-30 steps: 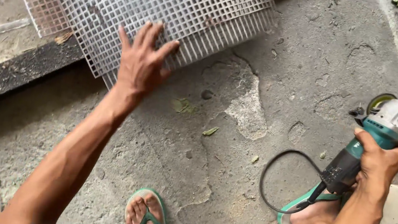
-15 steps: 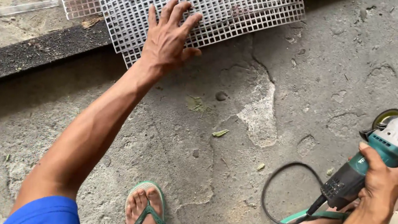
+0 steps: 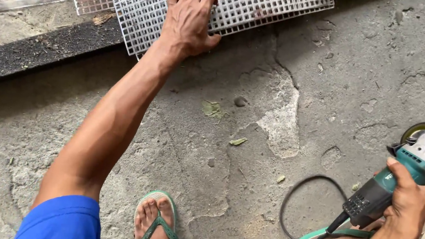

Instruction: Cutting and trimming metal mesh sheets using a handheld angle grinder on the floor.

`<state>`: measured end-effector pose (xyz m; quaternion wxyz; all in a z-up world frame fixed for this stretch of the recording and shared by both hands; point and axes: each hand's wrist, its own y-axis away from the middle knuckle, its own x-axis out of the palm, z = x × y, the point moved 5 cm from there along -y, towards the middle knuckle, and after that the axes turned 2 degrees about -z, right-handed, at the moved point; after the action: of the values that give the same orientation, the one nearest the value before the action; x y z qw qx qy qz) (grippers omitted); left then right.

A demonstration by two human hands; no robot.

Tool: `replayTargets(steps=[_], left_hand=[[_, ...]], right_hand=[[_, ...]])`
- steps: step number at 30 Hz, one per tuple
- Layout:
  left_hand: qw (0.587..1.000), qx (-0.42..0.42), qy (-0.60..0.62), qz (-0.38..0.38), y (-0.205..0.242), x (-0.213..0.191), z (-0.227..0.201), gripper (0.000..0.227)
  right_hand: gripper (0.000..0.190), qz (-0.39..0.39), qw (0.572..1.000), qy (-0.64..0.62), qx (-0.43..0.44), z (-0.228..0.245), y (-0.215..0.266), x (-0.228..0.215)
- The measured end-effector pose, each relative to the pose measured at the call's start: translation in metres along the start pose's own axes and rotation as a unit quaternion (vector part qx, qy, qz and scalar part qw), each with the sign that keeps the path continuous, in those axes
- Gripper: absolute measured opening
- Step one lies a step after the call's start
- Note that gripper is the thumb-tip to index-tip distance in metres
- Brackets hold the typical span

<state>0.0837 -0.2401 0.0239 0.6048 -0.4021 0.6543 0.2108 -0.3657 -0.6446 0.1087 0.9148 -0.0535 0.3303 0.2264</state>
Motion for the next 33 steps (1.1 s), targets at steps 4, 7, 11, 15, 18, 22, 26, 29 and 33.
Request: replayTargets(steps=[4, 7, 11, 15, 18, 22, 26, 29, 33], left_hand=[[0.998, 0.060, 0.011, 0.008, -0.003, -0.009, -0.008, 0.062], [0.993, 0.089, 0.068, -0.031, -0.009, -0.057, -0.020, 0.067], [0.996, 0.084, 0.011, 0.000, 0.016, -0.065, -0.039, 0.057], [0.990, -0.058, 0.038, -0.120, 0.057, -0.045, 0.052, 0.077], [0.959, -0.163, 0.005, -0.230, 0.100, -0.041, 0.146, 0.047], [0.975, -0.122, 0.185, 0.003, 0.124, 0.053, 0.247, 0.063], [0.967, -0.138, 0.170, 0.131, 0.114, 0.063, 0.213, 0.067], [0.986, -0.099, 0.125, 0.055, 0.104, 0.078, 0.210, 0.083], [0.953, -0.166, 0.226, 0.118, 0.097, 0.084, 0.188, 0.074]], right_hand=[[0.030, 0.016, 0.999, 0.016, 0.023, 0.009, 0.009, 0.002], [0.032, 0.017, 1.000, 0.001, 0.017, 0.003, 0.003, 0.000], [0.031, 0.018, 1.000, -0.007, 0.009, 0.005, 0.004, 0.001], [0.032, 0.013, 0.997, 0.065, -0.047, 0.008, 0.007, 0.002], [0.035, 0.021, 0.976, 0.153, -0.156, 0.033, 0.023, 0.019], [0.051, 0.067, 0.929, 0.258, -0.258, 0.095, 0.083, 0.070], [0.059, 0.158, 0.945, 0.188, -0.217, 0.146, 0.160, 0.138], [0.067, 0.179, 0.916, 0.258, -0.251, 0.168, 0.207, 0.185], [0.066, 0.204, 0.892, 0.297, -0.273, 0.193, 0.254, 0.232]])
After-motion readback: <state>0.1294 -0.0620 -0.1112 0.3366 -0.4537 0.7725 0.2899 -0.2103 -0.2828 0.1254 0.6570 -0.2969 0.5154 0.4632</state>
